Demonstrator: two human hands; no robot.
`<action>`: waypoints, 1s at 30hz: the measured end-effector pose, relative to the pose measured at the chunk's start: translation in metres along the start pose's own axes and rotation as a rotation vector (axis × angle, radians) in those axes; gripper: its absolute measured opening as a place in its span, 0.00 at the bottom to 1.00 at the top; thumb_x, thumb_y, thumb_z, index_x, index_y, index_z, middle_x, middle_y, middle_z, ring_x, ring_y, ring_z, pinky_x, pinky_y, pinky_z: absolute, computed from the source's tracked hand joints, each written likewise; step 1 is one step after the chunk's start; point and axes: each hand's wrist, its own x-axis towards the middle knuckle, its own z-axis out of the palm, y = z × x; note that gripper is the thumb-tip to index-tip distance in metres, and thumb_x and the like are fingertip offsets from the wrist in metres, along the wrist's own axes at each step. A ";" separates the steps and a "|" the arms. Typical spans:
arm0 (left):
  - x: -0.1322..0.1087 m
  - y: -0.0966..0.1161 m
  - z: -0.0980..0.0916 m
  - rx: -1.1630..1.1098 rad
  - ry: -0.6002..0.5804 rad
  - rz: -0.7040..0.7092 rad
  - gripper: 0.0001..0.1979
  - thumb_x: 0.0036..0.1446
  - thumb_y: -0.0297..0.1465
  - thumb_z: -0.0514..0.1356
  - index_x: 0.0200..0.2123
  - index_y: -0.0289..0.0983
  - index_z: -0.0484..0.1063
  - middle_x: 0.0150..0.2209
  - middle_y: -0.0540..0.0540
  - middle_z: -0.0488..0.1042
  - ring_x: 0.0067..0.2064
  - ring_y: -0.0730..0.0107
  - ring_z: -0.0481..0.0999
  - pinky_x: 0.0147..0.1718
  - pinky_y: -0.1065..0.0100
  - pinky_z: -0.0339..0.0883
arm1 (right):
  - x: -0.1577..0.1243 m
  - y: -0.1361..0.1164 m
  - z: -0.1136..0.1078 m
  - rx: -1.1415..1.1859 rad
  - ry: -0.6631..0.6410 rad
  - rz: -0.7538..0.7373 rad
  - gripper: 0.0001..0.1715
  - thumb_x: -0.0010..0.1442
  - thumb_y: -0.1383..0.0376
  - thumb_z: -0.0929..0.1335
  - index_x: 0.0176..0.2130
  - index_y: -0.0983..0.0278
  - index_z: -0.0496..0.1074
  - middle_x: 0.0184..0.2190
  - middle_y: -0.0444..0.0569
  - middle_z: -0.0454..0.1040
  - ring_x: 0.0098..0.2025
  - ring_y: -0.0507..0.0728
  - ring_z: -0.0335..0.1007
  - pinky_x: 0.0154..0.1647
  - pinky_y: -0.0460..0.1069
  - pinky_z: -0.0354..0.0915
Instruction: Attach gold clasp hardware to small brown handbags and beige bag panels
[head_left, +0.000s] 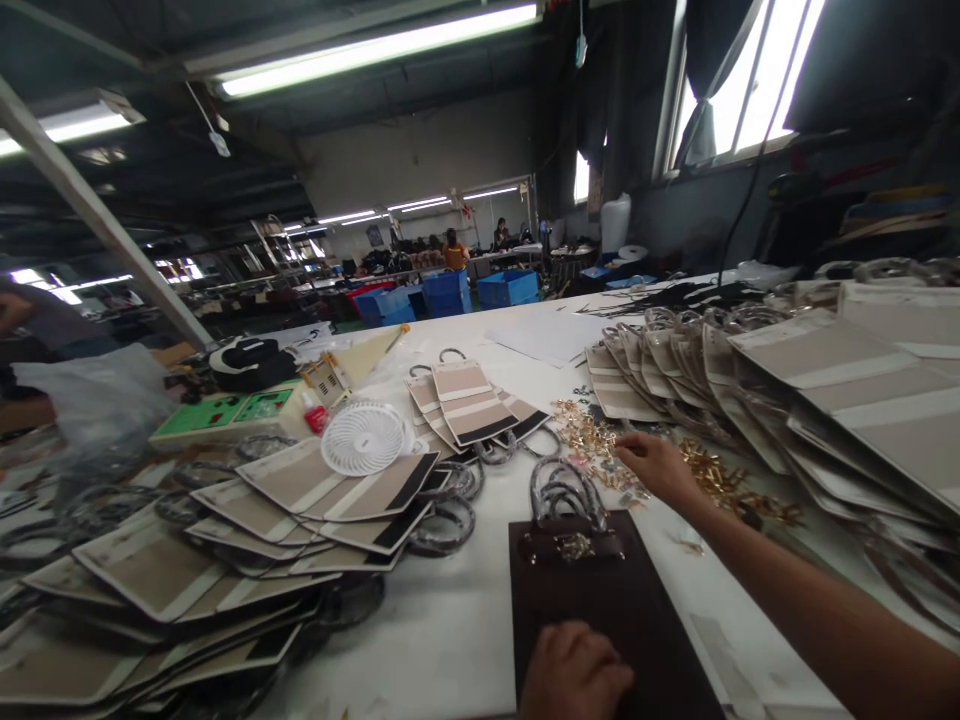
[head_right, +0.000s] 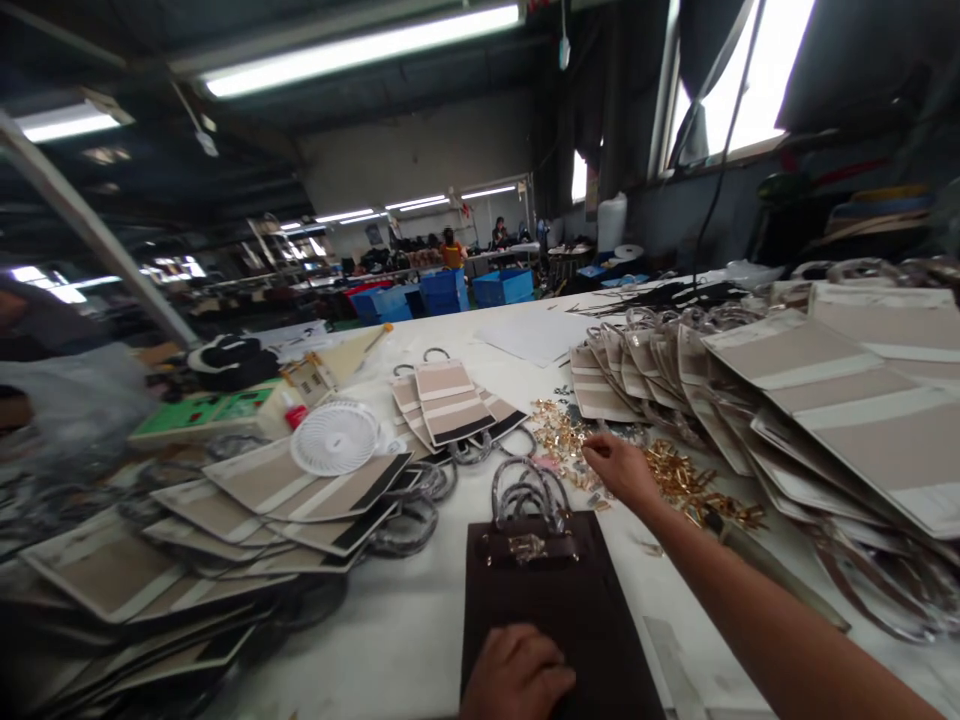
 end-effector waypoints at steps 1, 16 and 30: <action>0.004 0.003 -0.001 0.006 -0.062 0.022 0.14 0.57 0.35 0.68 0.48 0.48 0.80 0.41 0.43 0.83 0.43 0.52 0.80 0.40 0.56 0.70 | -0.016 -0.007 -0.009 0.049 -0.010 0.016 0.17 0.61 0.55 0.67 0.40 0.63 0.80 0.37 0.51 0.83 0.41 0.63 0.80 0.45 0.54 0.70; 0.022 0.032 -0.028 -0.826 0.214 -0.518 0.28 0.64 0.42 0.65 0.64 0.41 0.70 0.58 0.40 0.77 0.57 0.56 0.77 0.57 0.57 0.70 | -0.218 -0.071 0.010 0.823 -0.291 0.270 0.24 0.60 0.44 0.74 0.38 0.63 0.78 0.28 0.47 0.79 0.31 0.56 0.73 0.36 0.49 0.66; 0.025 0.025 -0.020 -0.641 0.180 -0.592 0.12 0.65 0.39 0.66 0.48 0.41 0.82 0.44 0.45 0.82 0.46 0.63 0.81 0.49 0.65 0.74 | -0.209 -0.059 0.010 0.721 -0.388 0.273 0.28 0.61 0.42 0.73 0.43 0.63 0.81 0.32 0.49 0.81 0.33 0.58 0.76 0.38 0.51 0.71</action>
